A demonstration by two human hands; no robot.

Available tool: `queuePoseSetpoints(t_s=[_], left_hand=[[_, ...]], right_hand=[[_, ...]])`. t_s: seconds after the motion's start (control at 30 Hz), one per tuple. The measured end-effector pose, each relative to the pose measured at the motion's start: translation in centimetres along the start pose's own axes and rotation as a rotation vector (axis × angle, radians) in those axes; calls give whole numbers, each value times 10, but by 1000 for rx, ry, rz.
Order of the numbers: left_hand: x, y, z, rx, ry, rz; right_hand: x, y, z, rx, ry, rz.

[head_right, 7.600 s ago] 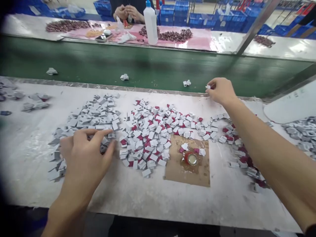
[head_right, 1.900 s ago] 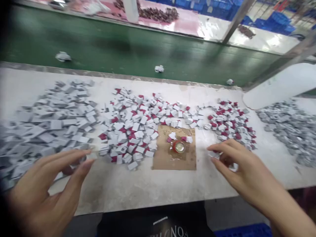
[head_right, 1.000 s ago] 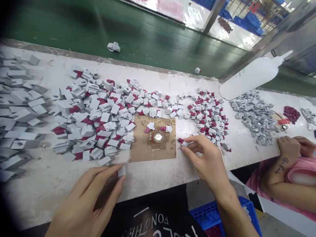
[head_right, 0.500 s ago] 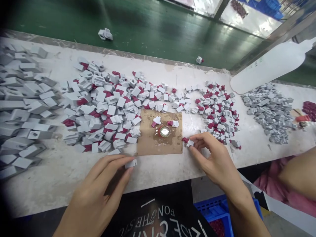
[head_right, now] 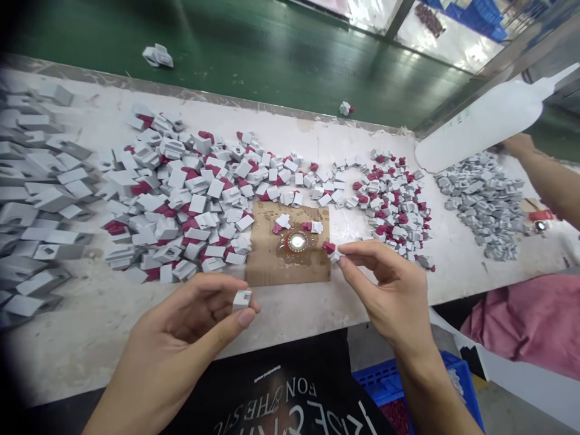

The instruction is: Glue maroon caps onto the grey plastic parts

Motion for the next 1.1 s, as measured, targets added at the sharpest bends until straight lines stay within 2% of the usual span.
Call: queuePoseSetpoints(t_s=[0.13, 0.33, 0.53, 0.7, 0.93, 1.1], left_hand=[[4, -5, 7, 48, -72, -32], [6, -10, 6, 2, -60, -46], [17, -13, 15, 52, -120, -25], [24, -23, 26, 72, -150, -70], [28, -31, 17, -2, -111, -98], [33, -33, 21, 0, -116, -108]], right_hand=[[-3, -16, -20, -35, 89, -4], [-2, -30, -30, -113, 145, -43], [-2, -32, -36, -148, 148, -44], [0, -33, -42, -191, 145, -47], [5, -35, -45, -183, 145, -75], [6, -36, -47, -157, 124, -76]])
Point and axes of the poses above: each hand's wrist, its own x-axis towards the middle knuckle, its own y-axis out of the back of the hand, z = x × y, the point moved 7 cm from there along x, towards the middle knuckle, and after that the axes turned 9 degrees about -y, right-handed, at the moved point
